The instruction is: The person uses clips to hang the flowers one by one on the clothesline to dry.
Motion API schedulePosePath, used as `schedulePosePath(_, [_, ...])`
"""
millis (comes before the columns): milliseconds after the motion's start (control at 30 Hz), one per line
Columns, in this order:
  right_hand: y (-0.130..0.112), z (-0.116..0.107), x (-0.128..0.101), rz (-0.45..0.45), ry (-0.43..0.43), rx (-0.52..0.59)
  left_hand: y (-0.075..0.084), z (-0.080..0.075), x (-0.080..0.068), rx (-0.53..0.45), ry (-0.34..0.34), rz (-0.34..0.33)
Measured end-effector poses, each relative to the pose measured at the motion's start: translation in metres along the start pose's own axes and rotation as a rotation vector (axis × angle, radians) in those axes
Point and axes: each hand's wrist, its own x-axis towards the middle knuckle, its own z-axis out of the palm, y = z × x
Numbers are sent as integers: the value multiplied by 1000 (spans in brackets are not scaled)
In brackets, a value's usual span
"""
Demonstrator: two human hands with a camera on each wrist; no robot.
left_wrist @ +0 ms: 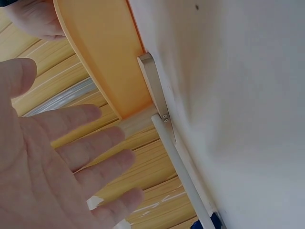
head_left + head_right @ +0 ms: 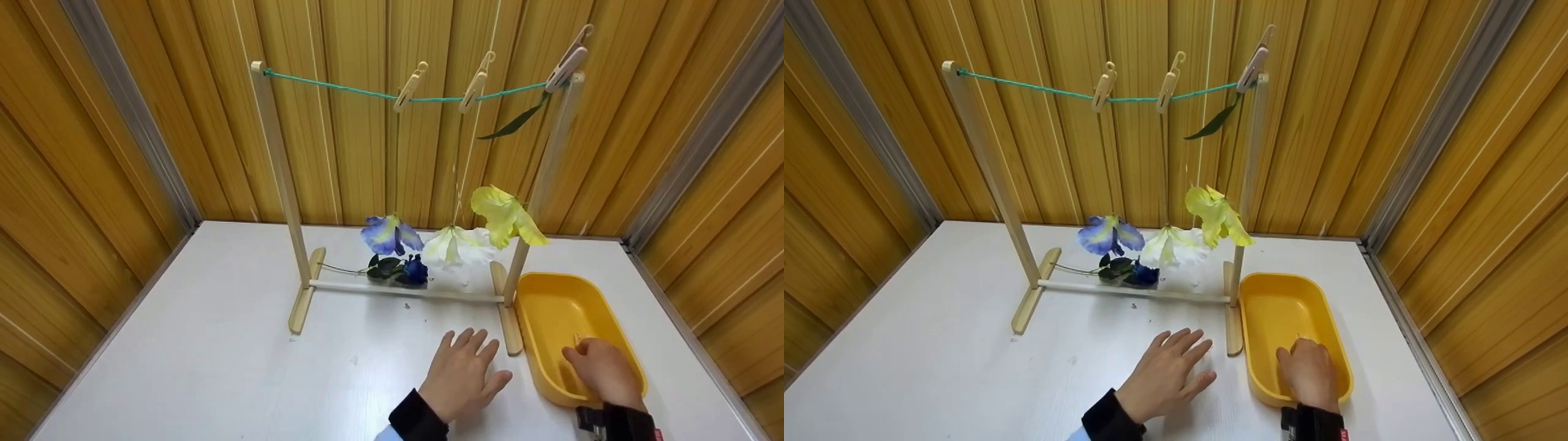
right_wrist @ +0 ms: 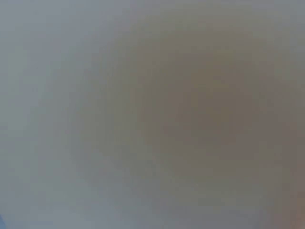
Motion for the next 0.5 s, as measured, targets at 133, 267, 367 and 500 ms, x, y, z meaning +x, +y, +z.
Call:
schedulePosePath(133, [-5, 1, 2, -67, 126, 29, -5, -1, -1, -17, -8, -21])
schedulePosePath(267, [-13, 3, 2, -111, 228, 53, -10, -4, -4, -35, -7, -44])
schedulePosePath(367, [-22, 4, -1, -140, 273, 84, -13, -8, -7, -36, 4, -62])
schedulePosePath(500, [-38, 8, -9, -209, 322, 154, -19, -14, -10, -32, 43, -75])
